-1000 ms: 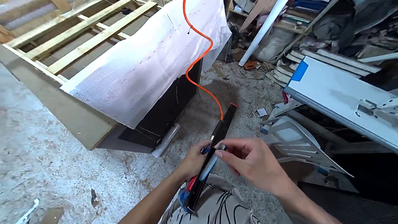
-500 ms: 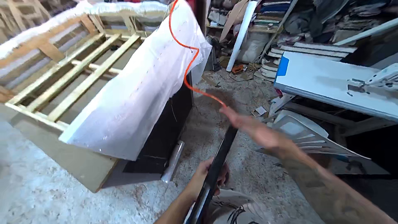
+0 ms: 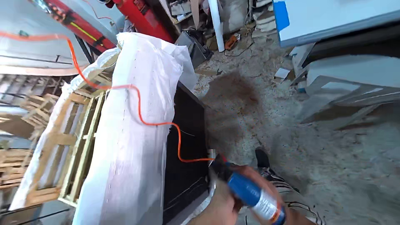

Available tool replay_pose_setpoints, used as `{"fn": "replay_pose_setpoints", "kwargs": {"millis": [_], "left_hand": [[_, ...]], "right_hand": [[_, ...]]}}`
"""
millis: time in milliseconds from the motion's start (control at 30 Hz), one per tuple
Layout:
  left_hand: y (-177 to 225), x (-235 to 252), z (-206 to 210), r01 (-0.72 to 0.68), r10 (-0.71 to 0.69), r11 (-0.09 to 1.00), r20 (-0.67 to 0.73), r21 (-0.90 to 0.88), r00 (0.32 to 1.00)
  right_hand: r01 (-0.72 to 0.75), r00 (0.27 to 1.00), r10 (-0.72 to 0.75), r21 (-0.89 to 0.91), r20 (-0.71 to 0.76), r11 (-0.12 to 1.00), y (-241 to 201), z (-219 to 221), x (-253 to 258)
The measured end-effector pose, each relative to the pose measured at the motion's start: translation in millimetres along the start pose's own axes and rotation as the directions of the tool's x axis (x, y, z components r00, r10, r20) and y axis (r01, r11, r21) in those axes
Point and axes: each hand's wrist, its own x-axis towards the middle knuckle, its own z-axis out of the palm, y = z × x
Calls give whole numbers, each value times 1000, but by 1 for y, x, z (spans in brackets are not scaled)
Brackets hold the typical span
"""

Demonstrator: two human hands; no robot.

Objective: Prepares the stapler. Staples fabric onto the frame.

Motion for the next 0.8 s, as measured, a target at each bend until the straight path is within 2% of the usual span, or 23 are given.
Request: {"fn": "replay_pose_setpoints", "kwargs": {"millis": [33, 67, 100, 133, 167, 200, 267, 300, 367, 433, 500, 567, 600, 667, 733, 800], "left_hand": [[23, 8, -1, 39, -56, 927, 35, 374, 998], [54, 15, -2, 46, -146, 644, 63, 763, 987], [94, 24, 5, 20, -257, 199, 33, 980, 966], [135, 37, 20, -18, -323, -183, -42, 983, 945], [174, 58, 38, -39, -317, -435, -112, 900, 942], [210, 89, 51, -38, -247, -603, -141, 797, 959], [274, 176, 51, -69, -121, -813, -52, 578, 991], [303, 228, 33, -100, -129, -877, -30, 471, 991], [341, 327, -35, -169, -214, -949, -154, 266, 965], [364, 400, -108, -282, -310, -950, -295, 135, 904], [375, 443, -165, -393, -406, -913, -362, 113, 839], [376, 466, -207, -464, -462, -877, -477, 123, 747], [373, 468, -215, -491, -444, -867, -573, 83, 689], [372, 471, -213, -538, -391, -843, -685, -3, 616], [376, 469, -205, -557, -476, -828, -605, 64, 638], [383, 458, -204, -630, -592, -773, -442, 77, 674]], "right_hand": [[-108, 971, 107, 7, -216, 994, 12, -1, 16], [-234, 903, 213, -9, -373, 972, 24, -8, 37], [-385, 825, 326, -35, -461, 922, 41, -22, 59], [-542, 747, 451, -53, -487, 839, 63, -38, 76], [-680, 674, 574, -85, -464, 729, 89, -54, 88], [-762, 627, 672, -129, -393, 635, 118, -68, 97], [-809, 586, 778, -228, -227, 543, 168, -81, 110], [-811, 566, 812, -276, -142, 516, 186, -80, 117], [-804, 500, 865, -350, 40, 481, 202, -69, 129], [-805, 422, 885, -367, 199, 466, 213, -58, 140], [-831, 350, 884, -332, 310, 445, 228, -39, 146], [-856, 291, 874, -301, 389, 420, 243, -14, 156], [-860, 282, 867, -294, 410, 418, 249, 1, 163], [-853, 277, 862, -304, 424, 424, 259, 29, 185], [-812, 315, 843, -336, 436, 477, 264, 60, 210], [-766, 414, 797, -305, 440, 566, 268, 90, 232]]}}
